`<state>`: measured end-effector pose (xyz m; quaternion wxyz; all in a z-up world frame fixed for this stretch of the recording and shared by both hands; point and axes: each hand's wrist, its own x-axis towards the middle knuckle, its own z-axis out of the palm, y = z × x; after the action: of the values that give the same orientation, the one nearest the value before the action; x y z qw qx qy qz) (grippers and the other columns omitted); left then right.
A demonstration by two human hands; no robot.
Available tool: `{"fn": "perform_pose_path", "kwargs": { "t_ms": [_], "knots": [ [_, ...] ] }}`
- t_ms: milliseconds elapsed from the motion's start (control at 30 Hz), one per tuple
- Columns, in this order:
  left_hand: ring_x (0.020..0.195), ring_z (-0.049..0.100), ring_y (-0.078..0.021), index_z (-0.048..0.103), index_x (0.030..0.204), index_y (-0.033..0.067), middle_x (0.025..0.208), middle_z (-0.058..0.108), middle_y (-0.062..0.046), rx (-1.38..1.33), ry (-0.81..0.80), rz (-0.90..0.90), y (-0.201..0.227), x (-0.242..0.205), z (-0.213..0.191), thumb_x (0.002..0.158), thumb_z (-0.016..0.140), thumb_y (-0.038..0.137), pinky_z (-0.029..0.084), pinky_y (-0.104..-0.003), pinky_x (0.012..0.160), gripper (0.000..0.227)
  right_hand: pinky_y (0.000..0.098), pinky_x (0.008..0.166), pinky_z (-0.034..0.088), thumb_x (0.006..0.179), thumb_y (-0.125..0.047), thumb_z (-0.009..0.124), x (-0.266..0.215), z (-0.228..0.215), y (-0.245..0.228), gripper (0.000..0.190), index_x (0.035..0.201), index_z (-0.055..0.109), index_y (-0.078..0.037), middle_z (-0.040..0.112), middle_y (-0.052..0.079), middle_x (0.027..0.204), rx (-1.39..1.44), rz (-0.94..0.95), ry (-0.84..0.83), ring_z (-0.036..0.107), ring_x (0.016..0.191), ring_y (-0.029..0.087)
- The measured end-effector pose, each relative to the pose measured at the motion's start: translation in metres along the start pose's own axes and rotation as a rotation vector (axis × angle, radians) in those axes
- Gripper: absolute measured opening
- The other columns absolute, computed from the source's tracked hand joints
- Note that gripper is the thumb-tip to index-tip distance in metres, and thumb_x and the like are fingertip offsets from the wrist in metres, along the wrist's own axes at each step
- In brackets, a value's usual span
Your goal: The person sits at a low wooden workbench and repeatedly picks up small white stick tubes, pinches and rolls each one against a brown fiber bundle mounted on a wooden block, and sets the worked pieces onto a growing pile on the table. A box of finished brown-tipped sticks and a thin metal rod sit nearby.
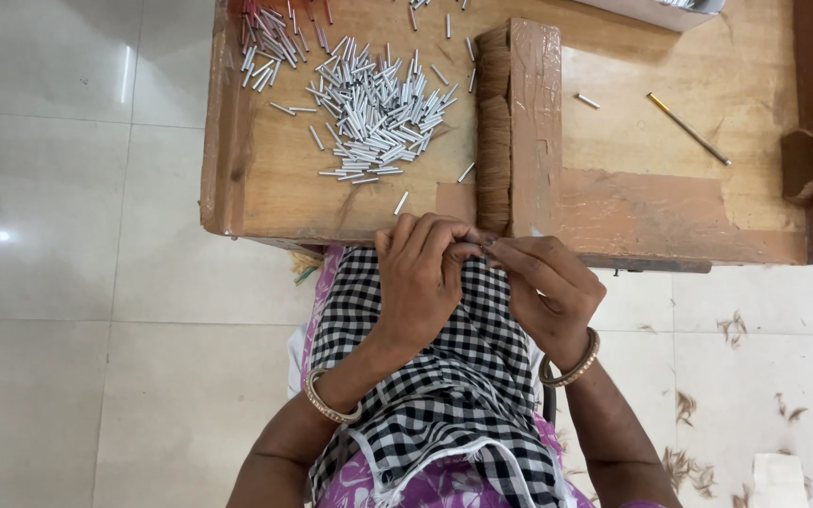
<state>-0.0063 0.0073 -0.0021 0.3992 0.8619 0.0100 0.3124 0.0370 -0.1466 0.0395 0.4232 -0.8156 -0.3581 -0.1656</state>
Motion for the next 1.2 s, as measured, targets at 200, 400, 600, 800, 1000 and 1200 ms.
{"fn": "perform_pose_path", "kwargs": {
  "t_ms": [200,400,600,800,1000,1200],
  "knots": [
    [0.091,0.056,-0.0177,0.064,0.097,0.0151,0.100,0.068,0.006,0.008,0.000,-0.012,-0.002,0.001,-0.004,0.094,0.073,0.011,0.033,-0.037,0.085,0.010,0.0277,0.075,0.061,0.085,0.019,0.073,0.000,0.007,-0.005,0.033,0.113,0.075,0.001,0.076,0.012,0.103,-0.054,-0.037,0.031,0.075,0.090,0.019],
    [0.090,0.056,-0.0179,0.065,0.098,0.0125,0.099,0.067,0.005,-0.004,-0.025,-0.022,-0.006,0.000,-0.006,0.096,0.073,0.013,0.033,-0.037,0.086,0.008,0.0288,0.079,0.062,0.085,0.019,0.071,0.005,0.011,-0.009,0.040,0.120,0.072,0.001,0.075,0.013,0.109,-0.044,0.011,0.010,0.075,0.097,0.020],
    [0.092,0.056,-0.0204,0.065,0.101,0.0088,0.099,0.066,0.001,-0.001,-0.040,-0.039,-0.005,-0.003,-0.008,0.097,0.071,0.014,0.033,-0.039,0.085,0.009,0.0384,0.094,0.059,0.081,0.009,0.080,0.005,0.017,0.002,0.030,0.108,0.077,-0.002,0.074,0.012,0.118,-0.239,-0.153,0.069,0.066,0.120,0.030],
    [0.092,0.055,-0.0223,0.070,0.103,0.0112,0.097,0.065,0.000,-0.053,-0.127,-0.053,-0.009,0.000,-0.020,0.098,0.069,0.013,0.034,-0.039,0.085,0.005,0.0437,0.100,0.055,0.075,0.005,0.077,0.007,0.013,0.004,0.018,0.090,0.076,-0.005,0.074,0.012,0.117,-0.017,-0.083,0.081,0.063,0.124,0.032],
    [0.093,0.056,-0.0205,0.070,0.101,0.0135,0.098,0.065,0.003,-0.062,-0.090,-0.033,-0.004,0.001,-0.019,0.098,0.069,0.014,0.034,-0.038,0.083,0.004,0.0271,0.071,0.061,0.076,0.007,0.077,-0.004,0.017,0.008,0.026,0.100,0.074,-0.003,0.075,0.008,0.103,0.070,0.152,0.106,0.071,0.098,0.019],
    [0.090,0.053,-0.0193,0.070,0.098,0.0136,0.094,0.064,0.004,-0.022,-0.019,0.024,0.000,-0.004,-0.015,0.095,0.072,0.015,0.033,-0.037,0.083,0.003,0.0283,0.076,0.053,0.073,0.018,0.071,-0.011,0.015,0.010,0.029,0.093,0.076,-0.002,0.077,0.008,0.091,0.059,0.063,0.140,0.070,0.084,0.017]
  ]
}}
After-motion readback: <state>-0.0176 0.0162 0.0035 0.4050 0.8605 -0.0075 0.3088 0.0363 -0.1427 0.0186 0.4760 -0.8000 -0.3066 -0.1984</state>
